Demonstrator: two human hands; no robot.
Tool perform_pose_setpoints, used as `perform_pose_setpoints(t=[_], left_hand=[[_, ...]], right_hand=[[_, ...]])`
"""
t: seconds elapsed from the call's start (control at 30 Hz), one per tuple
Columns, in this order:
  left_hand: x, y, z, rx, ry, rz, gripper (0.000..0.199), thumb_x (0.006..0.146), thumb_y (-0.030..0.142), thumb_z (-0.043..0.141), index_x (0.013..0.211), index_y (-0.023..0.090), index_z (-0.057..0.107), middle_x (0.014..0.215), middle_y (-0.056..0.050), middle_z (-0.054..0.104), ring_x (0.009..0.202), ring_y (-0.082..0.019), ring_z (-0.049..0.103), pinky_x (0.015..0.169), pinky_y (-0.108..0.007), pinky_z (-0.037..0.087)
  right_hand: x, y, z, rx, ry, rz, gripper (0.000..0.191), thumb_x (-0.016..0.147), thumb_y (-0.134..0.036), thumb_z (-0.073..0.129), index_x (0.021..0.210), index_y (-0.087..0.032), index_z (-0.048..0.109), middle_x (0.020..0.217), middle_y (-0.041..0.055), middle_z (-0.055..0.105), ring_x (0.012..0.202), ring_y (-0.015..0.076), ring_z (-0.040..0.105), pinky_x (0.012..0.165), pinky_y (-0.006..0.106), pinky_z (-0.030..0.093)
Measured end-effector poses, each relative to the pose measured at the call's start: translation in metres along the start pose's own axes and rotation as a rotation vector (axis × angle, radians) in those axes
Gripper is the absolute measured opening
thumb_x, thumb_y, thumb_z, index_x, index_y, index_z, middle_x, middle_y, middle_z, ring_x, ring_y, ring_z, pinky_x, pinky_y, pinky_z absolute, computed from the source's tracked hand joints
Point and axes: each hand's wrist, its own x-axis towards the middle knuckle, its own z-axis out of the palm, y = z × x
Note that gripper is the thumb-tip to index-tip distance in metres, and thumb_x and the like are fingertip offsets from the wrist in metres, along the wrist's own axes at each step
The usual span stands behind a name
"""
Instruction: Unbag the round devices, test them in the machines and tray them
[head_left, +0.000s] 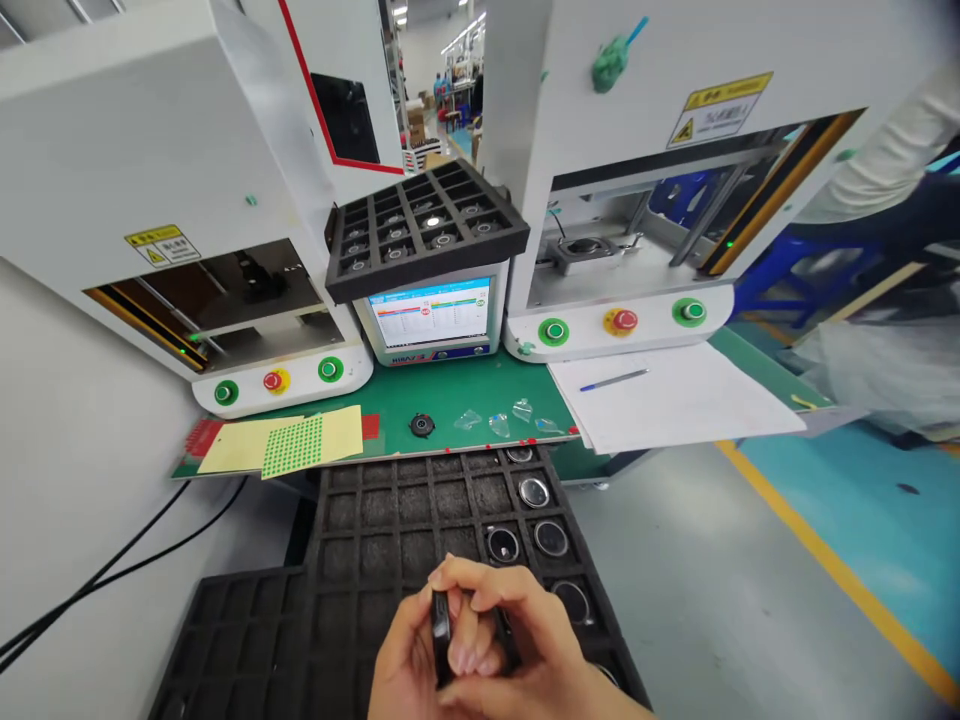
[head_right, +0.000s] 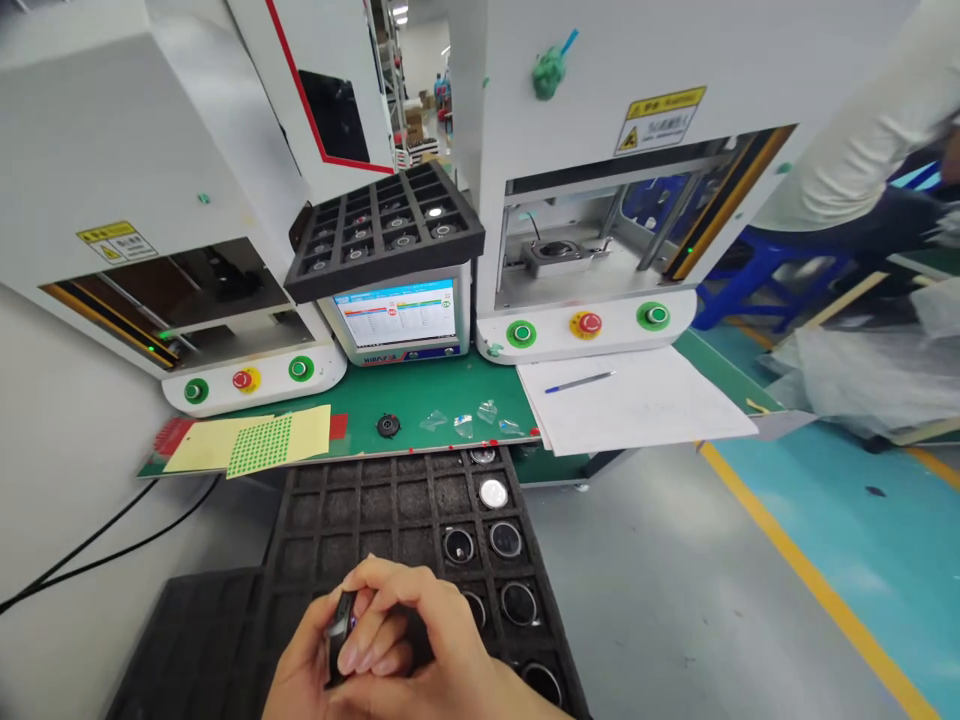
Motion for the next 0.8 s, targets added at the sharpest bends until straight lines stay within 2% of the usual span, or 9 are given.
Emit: perform_pose_setpoints(t=[0.07, 0.2, 0.37, 0.5, 0.57, 0.67, 0.7, 0.73, 0.8], left_hand=[[0.001, 0.002, 0.005, -0.004, 0.023, -0.004, 0.016, 0.077, 0.018, 0.073, 0.063, 0.010, 0.071, 0.050, 0.001, 0.047, 0.053, -0.008, 0.041, 0.060, -0.021, 0.041], [0.006, 0.005, 0.012, 0.017, -0.009, -0.038, 0.016, 0.076, 0.020, 0.076, 0.063, 0.012, 0.071, 0.051, 0.001, 0.047, 0.054, -0.010, 0.043, 0.062, -0.023, 0.041], [0.019, 0.007, 0.018, 0.106, -0.097, 0.007, 0.019, 0.079, 0.026, 0.078, 0.067, 0.012, 0.073, 0.055, 0.000, 0.054, 0.057, -0.010, 0.048, 0.064, -0.023, 0.041], [0.031, 0.006, 0.019, 0.231, -0.155, 0.010, 0.030, 0.085, 0.041, 0.070, 0.071, 0.014, 0.072, 0.057, -0.001, 0.057, 0.063, -0.014, 0.055, 0.070, -0.028, 0.044], [0.041, 0.012, 0.018, 0.440, -0.126, 0.018, 0.051, 0.088, 0.060, 0.055, 0.081, 0.013, 0.073, 0.066, -0.007, 0.064, 0.071, -0.021, 0.061, 0.075, -0.034, 0.048], [0.076, 0.038, 0.011, 1.149, 0.073, 0.325, 0.069, 0.092, 0.068, 0.027, 0.109, 0.014, 0.067, 0.097, -0.016, 0.070, 0.091, -0.029, 0.066, 0.083, -0.042, 0.051], [0.092, 0.050, 0.007, 1.460, 0.186, 0.509, 0.062, 0.094, 0.063, 0.028, 0.115, 0.016, 0.063, 0.106, -0.015, 0.069, 0.097, -0.028, 0.066, 0.087, -0.042, 0.051], [0.110, 0.063, 0.002, 1.622, 0.286, 0.615, 0.051, 0.092, 0.058, 0.041, 0.117, 0.017, 0.061, 0.115, -0.016, 0.066, 0.106, -0.030, 0.062, 0.095, -0.045, 0.048], [0.145, 0.087, -0.005, 1.805, 0.391, 0.702, 0.039, 0.087, 0.042, 0.059, 0.116, 0.017, 0.061, 0.128, -0.018, 0.058, 0.126, -0.035, 0.049, 0.109, -0.051, 0.036]], right_hand=[[0.006, -0.001, -0.001, 0.031, 0.004, -0.008, 0.052, 0.080, -0.026, 0.079, 0.121, -0.032, 0.048, 0.092, 0.0035, 0.077, 0.070, 0.0155, 0.076, 0.066, 0.020, 0.061], [0.015, -0.003, -0.003, 0.046, 0.048, -0.037, 0.049, 0.079, -0.034, 0.080, 0.117, -0.035, 0.049, 0.091, 0.0009, 0.077, 0.069, 0.0144, 0.075, 0.078, 0.025, 0.062], [0.018, 0.001, -0.011, 0.058, 0.074, 0.006, 0.051, 0.079, -0.021, 0.079, 0.117, -0.035, 0.048, 0.125, 0.0066, 0.068, 0.078, 0.0132, 0.075, 0.056, 0.012, 0.057], [0.015, 0.006, -0.017, -0.099, 0.151, -0.022, 0.045, 0.082, -0.017, 0.074, 0.115, -0.032, 0.049, 0.119, 0.0076, 0.069, 0.113, 0.0190, 0.068, 0.092, 0.025, 0.057], [0.014, 0.010, -0.028, -0.156, 0.203, -0.046, 0.040, 0.085, -0.020, 0.071, 0.115, -0.031, 0.046, 0.119, 0.0085, 0.069, 0.118, 0.0192, 0.065, 0.101, 0.032, 0.053], [0.027, 0.023, -0.060, -0.316, 0.248, -0.050, 0.038, 0.088, -0.021, 0.066, 0.114, -0.030, 0.040, 0.120, 0.0099, 0.067, 0.118, 0.0202, 0.065, 0.099, 0.036, 0.055], [0.037, 0.032, -0.074, -0.417, 0.235, -0.022, 0.038, 0.088, -0.022, 0.066, 0.114, -0.030, 0.039, 0.120, 0.0103, 0.066, 0.118, 0.0211, 0.065, 0.099, 0.039, 0.055], [0.049, 0.042, -0.089, -0.533, 0.210, 0.028, 0.040, 0.087, -0.022, 0.066, 0.114, -0.029, 0.038, 0.120, 0.0110, 0.065, 0.117, 0.0224, 0.064, 0.099, 0.041, 0.054], [0.081, 0.066, -0.118, -0.764, 0.078, 0.153, 0.041, 0.084, -0.021, 0.067, 0.116, -0.025, 0.041, 0.121, 0.0119, 0.064, 0.118, 0.0252, 0.062, 0.101, 0.045, 0.052]])
